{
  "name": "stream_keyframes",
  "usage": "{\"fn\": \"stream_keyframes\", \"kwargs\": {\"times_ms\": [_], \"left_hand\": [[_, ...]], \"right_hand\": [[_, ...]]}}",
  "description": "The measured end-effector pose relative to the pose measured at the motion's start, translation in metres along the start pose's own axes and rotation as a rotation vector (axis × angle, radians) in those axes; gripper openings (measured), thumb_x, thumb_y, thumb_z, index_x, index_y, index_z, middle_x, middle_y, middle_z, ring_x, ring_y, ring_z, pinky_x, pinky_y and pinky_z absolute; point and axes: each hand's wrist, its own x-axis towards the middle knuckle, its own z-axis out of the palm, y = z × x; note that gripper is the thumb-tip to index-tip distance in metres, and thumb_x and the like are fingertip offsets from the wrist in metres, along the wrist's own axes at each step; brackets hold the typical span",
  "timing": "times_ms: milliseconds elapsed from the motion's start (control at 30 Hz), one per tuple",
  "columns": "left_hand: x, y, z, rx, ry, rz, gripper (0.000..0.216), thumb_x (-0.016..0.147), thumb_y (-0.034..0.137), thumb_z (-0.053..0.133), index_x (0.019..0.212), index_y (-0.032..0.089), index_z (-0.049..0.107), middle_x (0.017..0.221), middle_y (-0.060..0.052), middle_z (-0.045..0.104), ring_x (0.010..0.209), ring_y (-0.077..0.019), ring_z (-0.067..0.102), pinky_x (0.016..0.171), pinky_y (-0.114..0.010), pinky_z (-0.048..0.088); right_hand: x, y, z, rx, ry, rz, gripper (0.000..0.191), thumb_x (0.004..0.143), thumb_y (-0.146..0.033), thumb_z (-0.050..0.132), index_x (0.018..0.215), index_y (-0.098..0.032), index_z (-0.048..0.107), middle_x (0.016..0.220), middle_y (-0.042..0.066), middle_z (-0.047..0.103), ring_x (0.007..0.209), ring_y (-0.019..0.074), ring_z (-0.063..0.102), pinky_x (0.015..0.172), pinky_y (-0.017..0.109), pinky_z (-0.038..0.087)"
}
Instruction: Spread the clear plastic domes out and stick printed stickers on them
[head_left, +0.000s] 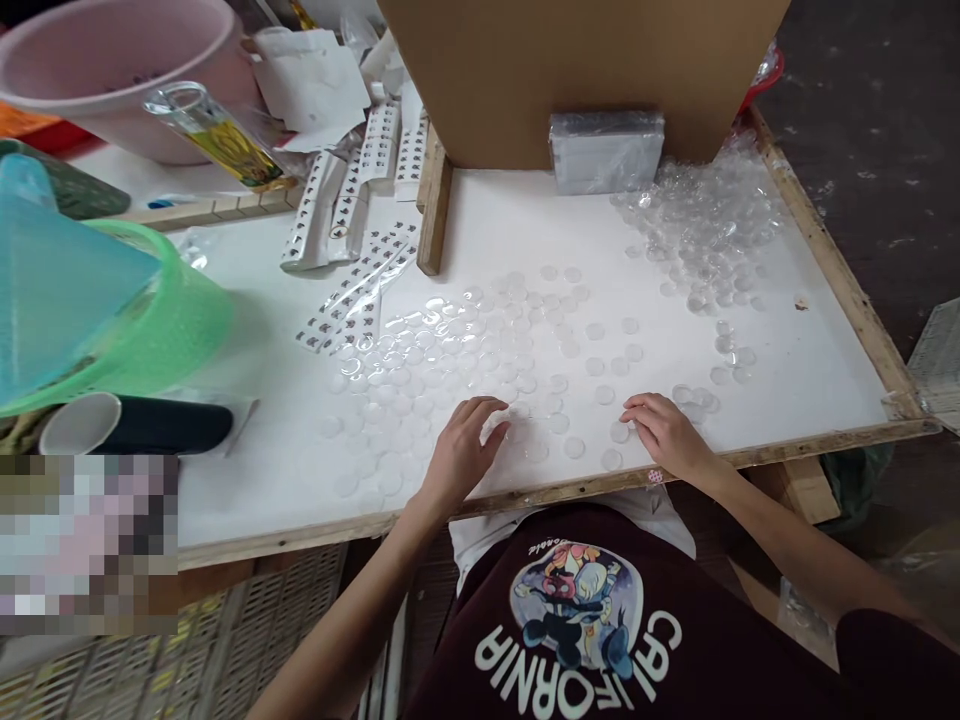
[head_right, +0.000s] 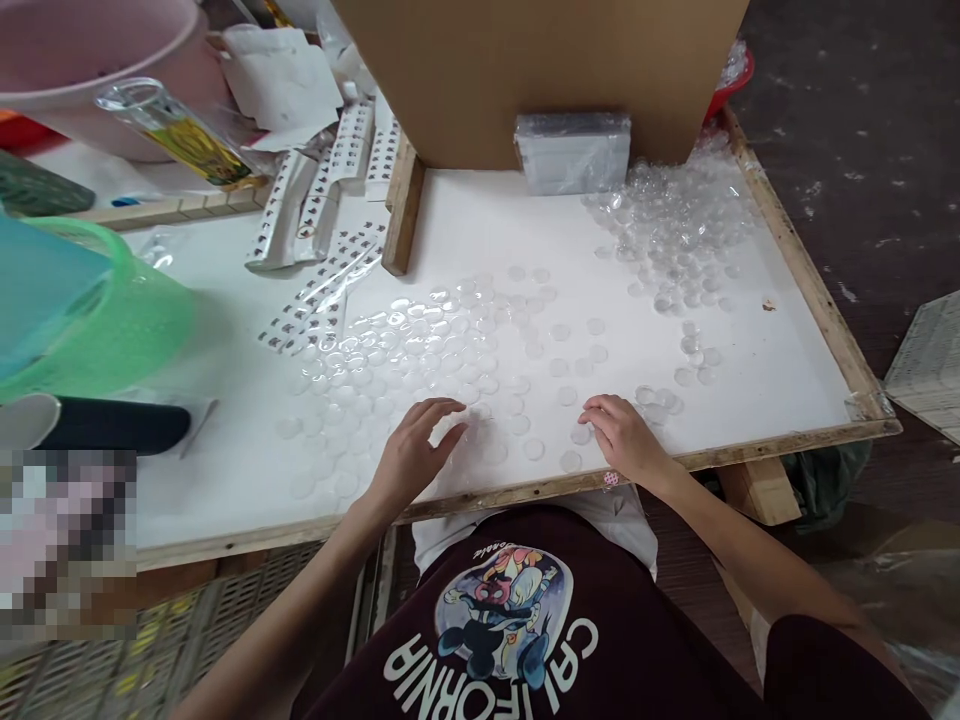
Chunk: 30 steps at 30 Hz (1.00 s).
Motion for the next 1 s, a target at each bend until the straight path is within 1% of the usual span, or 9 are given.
{"fn": "stream_keyframes", "kwargs": {"times_ms": [67, 133, 233, 333, 500, 633, 733, 833, 1000], "left_hand": [[-0.005, -0.003, 0.001, 0.043, -0.04, 0.071, 0.038, 0.104, 0.036, 0.047, 0.139, 0.021, 0.053, 0.139, -0.013, 0.062, 0.134, -0.0285, 0.055, 0.109, -0.049, 0.049], [-0.009, -0.004, 0.007, 0.091, -0.145, 0.153, 0.056, 0.105, 0.043, 0.046, 0.155, 0.021, 0.035, 0.158, -0.016, 0.045, 0.151, -0.0299, 0.036, 0.12, -0.053, 0.036], [-0.01, -0.005, 0.02, 0.168, -0.271, 0.228, 0.073, 0.102, 0.053, 0.047, 0.162, 0.019, 0.021, 0.166, -0.018, 0.029, 0.157, -0.0328, 0.021, 0.124, -0.057, 0.025], [-0.005, -0.006, 0.028, 0.224, -0.27, 0.259, 0.079, 0.099, 0.058, 0.049, 0.162, 0.019, 0.02, 0.166, -0.019, 0.029, 0.156, -0.0346, 0.02, 0.124, -0.06, 0.021], [0.004, 0.0, 0.032, 0.263, -0.263, 0.29, 0.086, 0.099, 0.06, 0.048, 0.164, 0.014, 0.015, 0.165, -0.021, 0.029, 0.156, -0.0339, 0.022, 0.126, -0.056, 0.018], [0.019, 0.024, 0.041, 0.232, -0.265, 0.325, 0.092, 0.098, 0.064, 0.043, 0.164, 0.012, 0.007, 0.167, -0.022, 0.024, 0.157, -0.0341, 0.016, 0.126, -0.055, 0.017], [0.034, 0.057, 0.058, 0.148, -0.304, 0.456, 0.094, 0.098, 0.068, 0.037, 0.164, 0.011, 0.002, 0.168, -0.021, 0.019, 0.159, -0.0304, 0.008, 0.127, -0.049, 0.017], [0.051, 0.088, 0.081, 0.087, -0.352, 0.619, 0.096, 0.096, 0.073, 0.034, 0.164, 0.012, 0.004, 0.169, -0.019, 0.019, 0.159, -0.0271, 0.01, 0.128, -0.044, 0.015], [0.069, 0.103, 0.111, 0.114, -0.338, 0.622, 0.099, 0.094, 0.076, 0.035, 0.163, 0.009, 0.013, 0.167, -0.02, 0.022, 0.158, -0.0316, 0.015, 0.128, -0.05, 0.011]], "right_hand": [[0.002, 0.003, 0.003, -0.036, -0.004, 0.009, 0.029, 0.099, -0.017, 0.048, 0.123, -0.022, 0.064, 0.13, 0.014, 0.065, 0.125, 0.0292, 0.06, 0.101, 0.051, 0.054], [0.005, 0.006, 0.007, -0.08, -0.028, 0.02, 0.042, 0.099, -0.026, 0.055, 0.141, -0.023, 0.054, 0.149, 0.016, 0.054, 0.142, 0.0327, 0.047, 0.112, 0.057, 0.046], [0.009, 0.011, 0.016, -0.109, -0.095, 0.018, 0.063, 0.098, -0.032, 0.06, 0.156, -0.023, 0.036, 0.161, 0.017, 0.039, 0.152, 0.0338, 0.033, 0.119, 0.062, 0.036], [0.012, 0.014, 0.019, -0.076, -0.138, -0.012, 0.066, 0.098, -0.031, 0.059, 0.158, -0.026, 0.032, 0.163, 0.016, 0.036, 0.153, 0.0313, 0.032, 0.121, 0.062, 0.033], [0.011, 0.025, -0.004, -0.071, -0.016, 0.07, 0.057, 0.101, -0.033, 0.052, 0.156, -0.029, 0.037, 0.164, 0.012, 0.037, 0.152, 0.0295, 0.033, 0.122, 0.062, 0.032], [0.001, 0.045, -0.024, -0.128, 0.093, 0.177, 0.046, 0.101, -0.035, 0.051, 0.145, -0.024, 0.052, 0.157, 0.013, 0.046, 0.148, 0.0313, 0.041, 0.12, 0.061, 0.036], [-0.008, 0.06, -0.028, -0.153, 0.153, 0.204, 0.039, 0.098, -0.038, 0.056, 0.133, -0.022, 0.062, 0.143, 0.015, 0.059, 0.138, 0.0332, 0.051, 0.114, 0.059, 0.044], [-0.013, 0.069, -0.029, -0.163, 0.199, 0.234, 0.036, 0.097, -0.039, 0.056, 0.128, -0.021, 0.065, 0.135, 0.016, 0.064, 0.13, 0.0333, 0.057, 0.11, 0.058, 0.047], [-0.021, 0.073, -0.035, -0.153, 0.226, 0.286, 0.035, 0.098, -0.04, 0.054, 0.125, -0.022, 0.066, 0.132, 0.016, 0.063, 0.126, 0.0328, 0.059, 0.107, 0.056, 0.049]]}}
